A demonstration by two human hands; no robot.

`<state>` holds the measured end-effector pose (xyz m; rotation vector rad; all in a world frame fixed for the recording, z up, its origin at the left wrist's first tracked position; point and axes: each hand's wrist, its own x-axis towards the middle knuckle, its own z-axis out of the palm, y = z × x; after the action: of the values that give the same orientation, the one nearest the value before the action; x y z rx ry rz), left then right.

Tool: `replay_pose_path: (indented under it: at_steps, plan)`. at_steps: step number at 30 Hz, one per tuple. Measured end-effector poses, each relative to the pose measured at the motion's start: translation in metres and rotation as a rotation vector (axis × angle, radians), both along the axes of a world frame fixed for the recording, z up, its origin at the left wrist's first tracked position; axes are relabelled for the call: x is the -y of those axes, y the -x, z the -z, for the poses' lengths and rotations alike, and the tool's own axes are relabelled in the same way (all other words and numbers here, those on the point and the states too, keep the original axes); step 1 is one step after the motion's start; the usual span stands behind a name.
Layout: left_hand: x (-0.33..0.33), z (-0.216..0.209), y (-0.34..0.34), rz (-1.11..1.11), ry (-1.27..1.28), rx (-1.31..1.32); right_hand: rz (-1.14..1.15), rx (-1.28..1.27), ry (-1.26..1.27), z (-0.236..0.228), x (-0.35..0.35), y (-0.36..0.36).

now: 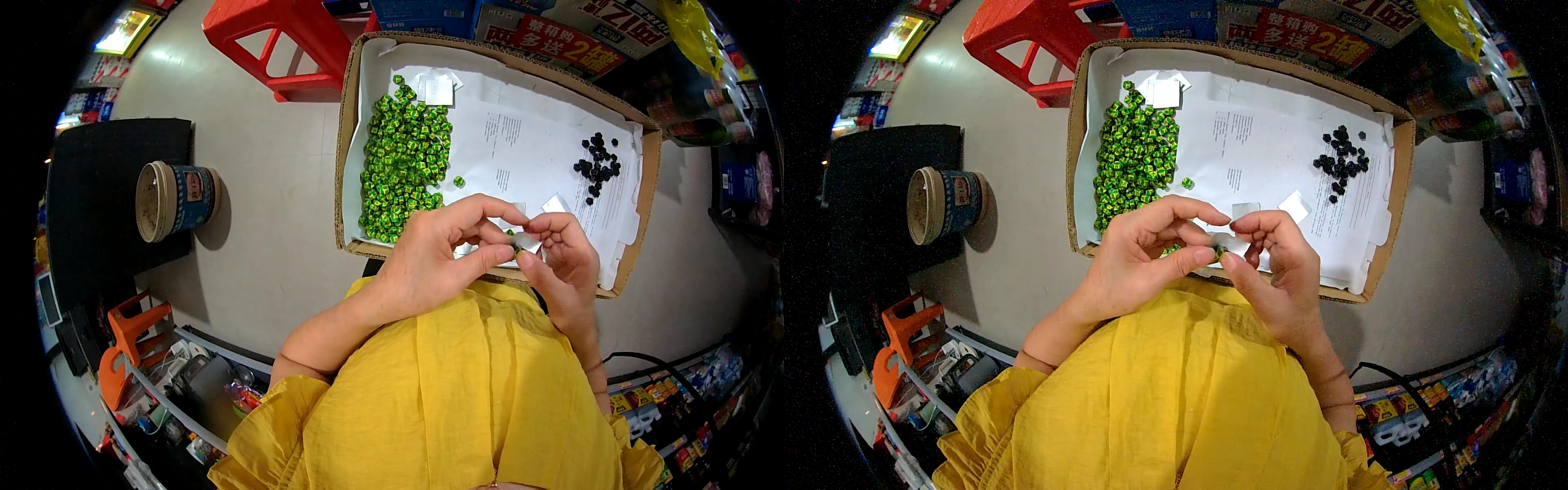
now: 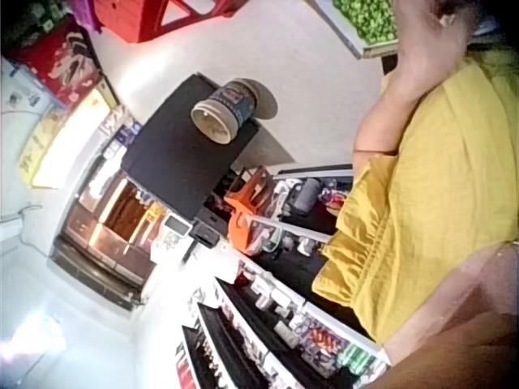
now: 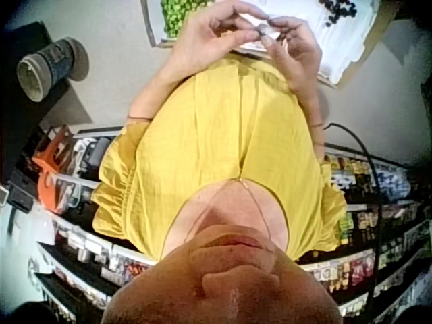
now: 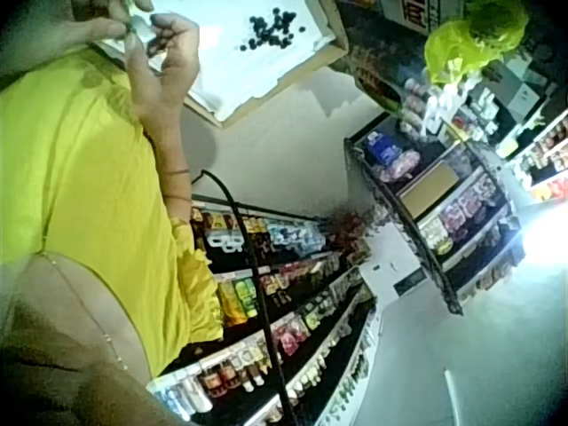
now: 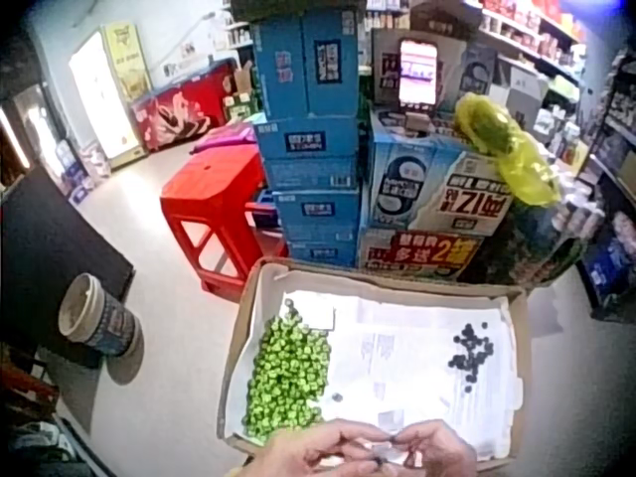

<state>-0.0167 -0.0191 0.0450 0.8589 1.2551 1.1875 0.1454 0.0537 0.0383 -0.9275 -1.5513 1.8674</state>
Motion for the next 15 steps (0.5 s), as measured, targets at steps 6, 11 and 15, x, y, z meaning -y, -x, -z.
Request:
replay_pose_path:
  at_steps: [6, 11, 15]
  plan:
    - [0.0011, -0.0017, -0.0034, -0.024, -0.043, -0.014, -0.073, 0.039, 0.177, -0.0034, 0.0, -0.0039]
    - [0.0042, -0.0064, -0.0004, -0.022, 0.041, -0.057, -0.107, -0.005, 0.091, -0.0071, -0.0046, -0.0017]
    - [0.0079, -0.0015, -0.0061, -0.09, -0.096, -0.205, -0.176, 0.017, -0.059, -0.0054, -0.0094, -0.0019]
